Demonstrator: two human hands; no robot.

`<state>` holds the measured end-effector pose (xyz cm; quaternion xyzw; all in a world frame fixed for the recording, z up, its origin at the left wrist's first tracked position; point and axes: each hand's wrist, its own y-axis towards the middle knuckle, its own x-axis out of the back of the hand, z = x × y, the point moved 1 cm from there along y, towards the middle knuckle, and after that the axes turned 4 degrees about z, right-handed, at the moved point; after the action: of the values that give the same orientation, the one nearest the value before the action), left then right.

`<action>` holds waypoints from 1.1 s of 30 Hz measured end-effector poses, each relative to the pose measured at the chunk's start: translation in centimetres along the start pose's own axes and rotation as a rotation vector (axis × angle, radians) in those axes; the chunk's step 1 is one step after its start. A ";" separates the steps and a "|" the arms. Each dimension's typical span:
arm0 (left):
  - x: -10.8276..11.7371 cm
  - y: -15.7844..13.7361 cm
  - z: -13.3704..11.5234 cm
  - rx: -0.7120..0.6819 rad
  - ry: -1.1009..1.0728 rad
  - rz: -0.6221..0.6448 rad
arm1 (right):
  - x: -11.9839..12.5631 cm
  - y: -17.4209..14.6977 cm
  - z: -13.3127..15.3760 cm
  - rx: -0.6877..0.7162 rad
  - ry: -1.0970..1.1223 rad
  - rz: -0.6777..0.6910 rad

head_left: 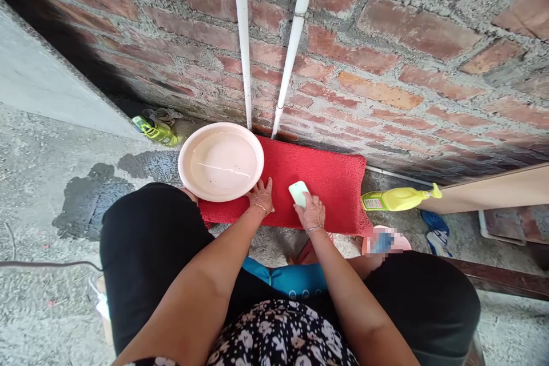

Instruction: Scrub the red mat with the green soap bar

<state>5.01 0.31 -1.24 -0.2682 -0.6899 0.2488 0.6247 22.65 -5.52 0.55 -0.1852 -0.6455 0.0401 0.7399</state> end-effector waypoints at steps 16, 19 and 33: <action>0.1 0.1 0.0 0.010 0.013 0.018 | 0.1 0.0 1.3 0.065 0.059 0.037; 0.1 0.2 -0.1 0.015 0.024 0.031 | 0.3 0.1 -2.0 -0.112 0.059 0.012; 0.2 0.2 -0.3 0.019 0.016 0.013 | 0.0 1.0 -0.1 -0.015 0.204 -0.070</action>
<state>5.29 0.58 -1.22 -0.2685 -0.6806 0.2573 0.6312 22.96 -4.61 0.17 -0.1710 -0.5732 -0.0096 0.8013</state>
